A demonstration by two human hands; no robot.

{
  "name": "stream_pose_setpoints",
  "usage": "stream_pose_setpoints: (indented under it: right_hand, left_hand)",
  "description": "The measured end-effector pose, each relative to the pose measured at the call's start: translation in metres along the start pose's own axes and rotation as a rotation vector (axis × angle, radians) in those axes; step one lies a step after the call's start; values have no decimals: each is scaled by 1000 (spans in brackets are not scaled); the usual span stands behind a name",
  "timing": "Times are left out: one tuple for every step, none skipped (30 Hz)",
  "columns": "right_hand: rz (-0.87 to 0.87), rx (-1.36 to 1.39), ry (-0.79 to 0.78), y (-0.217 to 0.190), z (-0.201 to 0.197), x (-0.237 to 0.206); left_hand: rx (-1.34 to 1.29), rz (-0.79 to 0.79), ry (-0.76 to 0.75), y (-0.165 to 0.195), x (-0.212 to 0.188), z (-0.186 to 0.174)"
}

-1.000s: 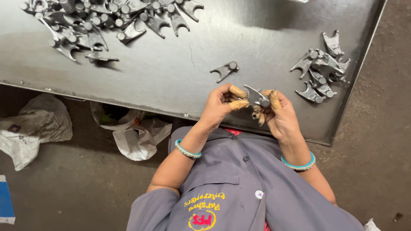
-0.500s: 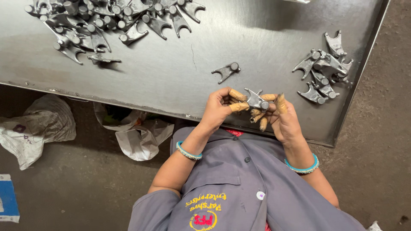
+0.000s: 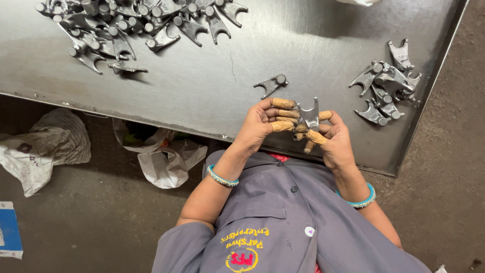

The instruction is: The person picks up metal yoke-shaped castings one at a time from a pile on a steel table, turns each part over in both hands to view its surfaces, and places it into a separate pile on the table. The person repeats this handling across the table, occasionally reaching into the main pile to gather more parts.

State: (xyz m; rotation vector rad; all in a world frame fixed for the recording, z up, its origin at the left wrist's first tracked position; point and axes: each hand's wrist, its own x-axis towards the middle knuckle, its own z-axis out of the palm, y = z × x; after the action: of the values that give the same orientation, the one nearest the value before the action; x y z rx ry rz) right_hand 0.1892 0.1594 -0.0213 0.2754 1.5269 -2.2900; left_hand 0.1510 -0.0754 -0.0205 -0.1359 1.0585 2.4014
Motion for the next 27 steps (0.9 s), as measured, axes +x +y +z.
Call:
stream_pose_setpoints:
  right_hand:
    - [4,6,6,1,0,0]
    - [7,11,12,1,1,-1]
    - [10,17,19,2,1,-1]
    - [17,5,21,3,1,-1]
    - [25,-7,23,3,0,-2]
    - [34,-19,26,2,-1,-2]
    - [62,-46,7,0,-3,-2]
    - [92,-72,-13,-4,-5,-1]
    - [122,-99,-33,-9,-7,0]
    - [180,-173,-115,-18,-10,1]
    - [237,-247,-198,-31,-15,4]
    - [292,-320,-281,-44,-18,8]
    - [271,-497,-314,-58,-21,14]
    - [250,-672,-344,-76,-24,21]
    - [227,-848,-374,-91,-23,25]
    - [51,-683,-225,-103,-19,24]
    - [-124,-514,-78,-113,-14,23]
    - [-231,-199,58,-121,-6,26]
    - [-336,119,189,-127,2,27]
    - [-340,41,220,-131,10,27]
    - [-346,-35,249,-134,18,26]
    - [-352,-111,279,-135,24,25]
    - [-464,-535,81,-133,30,25]
    - [-455,-775,-55,-124,36,21]
    - [-477,-1000,-197,-114,40,18]
    - [-395,-1037,-265,-95,48,13]
    - [-495,-1272,-212,-76,54,9]
  left_hand:
    - [10,-2,7,0,0,1]
    - [17,0,6,0,0,2]
    - [24,2,4,0,0,3]
    - [30,5,2,1,0,3]
    - [59,21,1,2,-1,4]
    - [87,38,0,3,-2,5]
    - [114,54,0,4,-2,6]
    - [275,109,67,6,-2,7]
    - [436,164,134,8,-3,8]
    - [596,217,204,9,-4,9]
    - [736,274,269,12,-4,10]
    - [878,332,333,15,-5,10]
    - [1019,389,396,17,-5,10]
    - [1075,399,424,20,-5,11]
    - [1131,410,451,22,-4,12]
    - [1187,421,479,23,-3,12]
    - [1186,395,483,24,-2,13]
    - [1186,370,489,26,-1,13]
    - [1185,343,495,26,-1,14]
    - [1191,341,493,26,-1,14]
    - [1199,342,491,26,0,14]
    - [1208,343,488,26,2,13]
    - [1222,335,482,25,4,12]
    - [1236,323,476,24,6,10]
    - [1248,309,469,22,7,9]
    - [1280,352,464,20,8,8]
    - [1312,397,459,18,9,6]
